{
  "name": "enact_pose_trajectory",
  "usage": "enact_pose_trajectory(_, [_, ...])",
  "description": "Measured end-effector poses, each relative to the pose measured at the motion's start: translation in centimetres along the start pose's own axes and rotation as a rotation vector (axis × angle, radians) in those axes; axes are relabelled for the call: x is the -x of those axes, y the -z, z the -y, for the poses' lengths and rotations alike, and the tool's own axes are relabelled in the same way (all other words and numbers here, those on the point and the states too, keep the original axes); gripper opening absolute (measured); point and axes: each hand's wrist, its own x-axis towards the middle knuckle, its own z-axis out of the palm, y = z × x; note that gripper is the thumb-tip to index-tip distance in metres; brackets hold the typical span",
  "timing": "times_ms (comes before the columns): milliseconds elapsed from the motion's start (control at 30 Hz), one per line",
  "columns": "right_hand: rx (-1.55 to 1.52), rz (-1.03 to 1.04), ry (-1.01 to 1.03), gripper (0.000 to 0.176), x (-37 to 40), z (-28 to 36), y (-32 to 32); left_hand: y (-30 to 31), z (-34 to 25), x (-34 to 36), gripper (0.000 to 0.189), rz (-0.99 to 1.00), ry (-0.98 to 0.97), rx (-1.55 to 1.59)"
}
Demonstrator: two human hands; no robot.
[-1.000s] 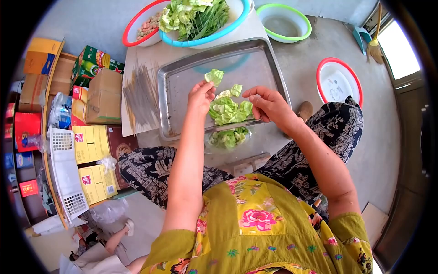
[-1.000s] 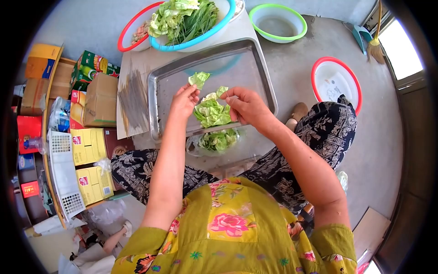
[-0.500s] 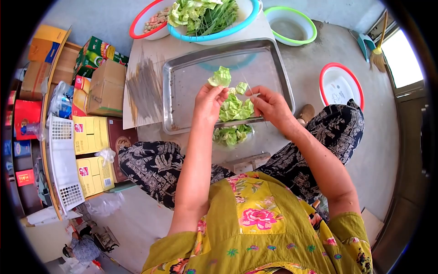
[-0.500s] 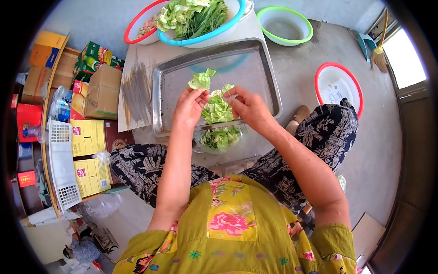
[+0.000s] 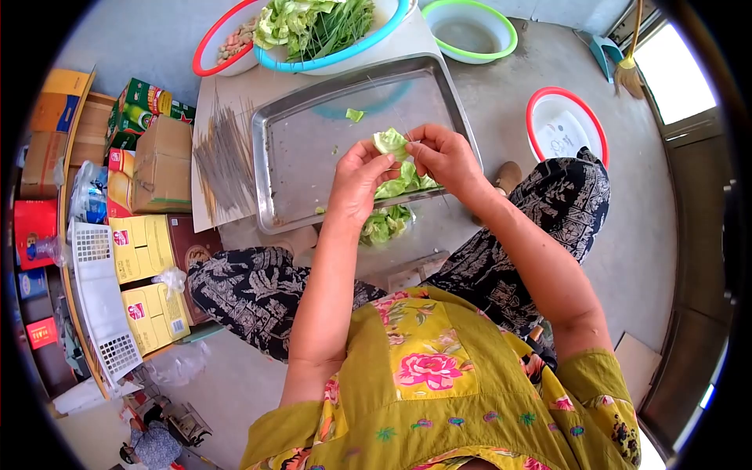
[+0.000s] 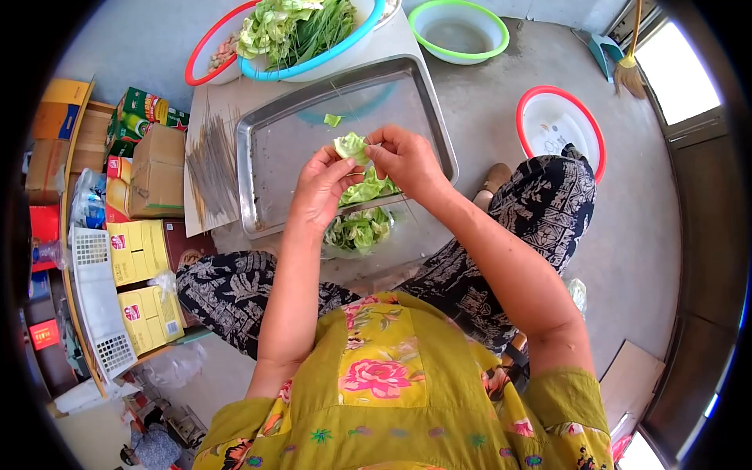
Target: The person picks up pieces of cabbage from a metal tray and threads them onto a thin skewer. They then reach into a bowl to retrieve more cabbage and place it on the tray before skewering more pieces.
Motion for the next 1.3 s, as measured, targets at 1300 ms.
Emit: enact_pose_trajectory(1300, [-0.175,0.424,-0.281,0.025,2.7,2.1,0.1,5.4,-3.2,-1.6,0.014,-0.265,-0.111,0.182])
